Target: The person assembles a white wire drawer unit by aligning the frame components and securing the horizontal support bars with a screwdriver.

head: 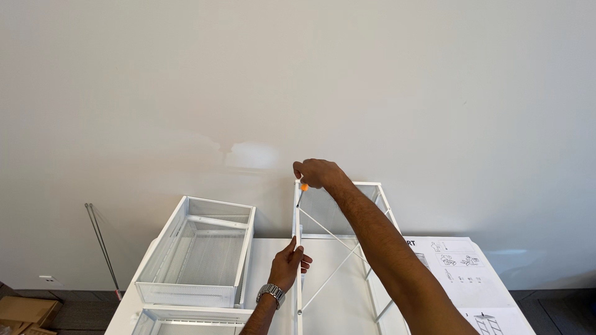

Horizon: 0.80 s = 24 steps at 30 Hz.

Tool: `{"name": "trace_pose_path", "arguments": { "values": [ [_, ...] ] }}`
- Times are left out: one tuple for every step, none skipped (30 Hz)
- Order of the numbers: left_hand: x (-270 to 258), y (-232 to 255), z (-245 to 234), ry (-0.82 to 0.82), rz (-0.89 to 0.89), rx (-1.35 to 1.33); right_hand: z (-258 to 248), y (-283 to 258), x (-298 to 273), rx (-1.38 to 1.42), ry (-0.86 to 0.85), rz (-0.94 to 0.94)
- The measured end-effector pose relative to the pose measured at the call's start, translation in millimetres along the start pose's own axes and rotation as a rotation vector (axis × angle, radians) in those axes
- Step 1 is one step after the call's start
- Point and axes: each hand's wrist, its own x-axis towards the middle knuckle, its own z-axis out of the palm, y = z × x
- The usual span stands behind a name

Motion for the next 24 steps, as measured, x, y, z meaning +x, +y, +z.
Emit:
{"name": "trace_pose_path", "arguments": {
  "values": [
    [0, 0, 0, 0.001, 0.000, 0.004, -4, -3, -7, 0.014, -0.026, -0.009],
    [1, 0, 0, 0.002, 0.001, 0.009, -8, -6, -13, 0.027, -0.051, -0.020],
    [3, -2, -1, 0.003, 0.001, 0.010, -5, -3, -7, 0.028, -0.051, -0.020],
    [4, -4, -1, -0.003, 0.012, 0.008, -1, 0, -2, 0.051, -0.021, -0.077],
    [5, -6, -1, -0.008, 0.024, 0.006, 4, 3, 3, 0.073, 0.008, -0.135],
    [4, -4, -1, -0.010, 0.023, 0.007, 8, 4, 7, 0.074, 0.009, -0.133],
    [2, -2, -1, -0.011, 0.015, 0.011, 12, 5, 10, 0.073, 0.010, -0.141],
    [0, 0, -2, -0.008, 0.006, 0.014, 17, 4, 14, 0.071, 0.010, -0.153],
    [1, 0, -2, -0.006, 0.005, 0.014, 11, 0, 7, 0.071, 0.009, -0.155],
    [1, 0, -2, -0.007, 0.002, 0.010, 7, -2, 0, 0.108, 0.022, -0.121],
    [1, 0, -2, -0.008, -0.001, 0.006, 2, -4, -7, 0.145, 0.035, -0.088],
    [0, 0, -2, -0.010, -0.001, 0.006, 4, -2, -6, 0.145, 0.035, -0.085],
    [0, 1, -1, -0.013, 0.005, 0.006, 7, 0, -6, 0.199, 0.063, -0.052],
    [-1, 3, -2, -0.017, 0.012, 0.008, 8, 2, -5, 0.253, 0.093, -0.019],
    [0, 1, -2, -0.018, 0.013, 0.009, 13, 2, -7, 0.254, 0.095, -0.018],
    [1, 0, -2, -0.016, 0.011, 0.011, 16, 2, -8, 0.242, 0.143, -0.037],
    [2, -2, -2, -0.013, 0.008, 0.014, 20, 2, -10, 0.229, 0.191, -0.055],
    [2, -1, -2, -0.014, 0.008, 0.014, 19, 0, -13, 0.229, 0.192, -0.054],
    [3, 0, -1, -0.011, 0.002, 0.009, 18, -2, -15, 0.281, 0.202, -0.050],
    [1, -1, -2, -0.007, -0.007, 0.005, 18, -5, -18, 0.333, 0.210, -0.048],
    [1, -1, -2, -0.006, -0.009, 0.005, 20, -3, -20, 0.334, 0.209, -0.048],
    [1, 0, -2, -0.008, -0.008, 0.009, 22, -2, -21, 0.369, 0.249, -0.087],
    [2, 0, -2, -0.011, -0.006, 0.013, 23, -1, -22, 0.404, 0.289, -0.126],
    [2, 0, -2, -0.012, -0.006, 0.013, 24, 0, -25, 0.404, 0.289, -0.125]
  ]
}}
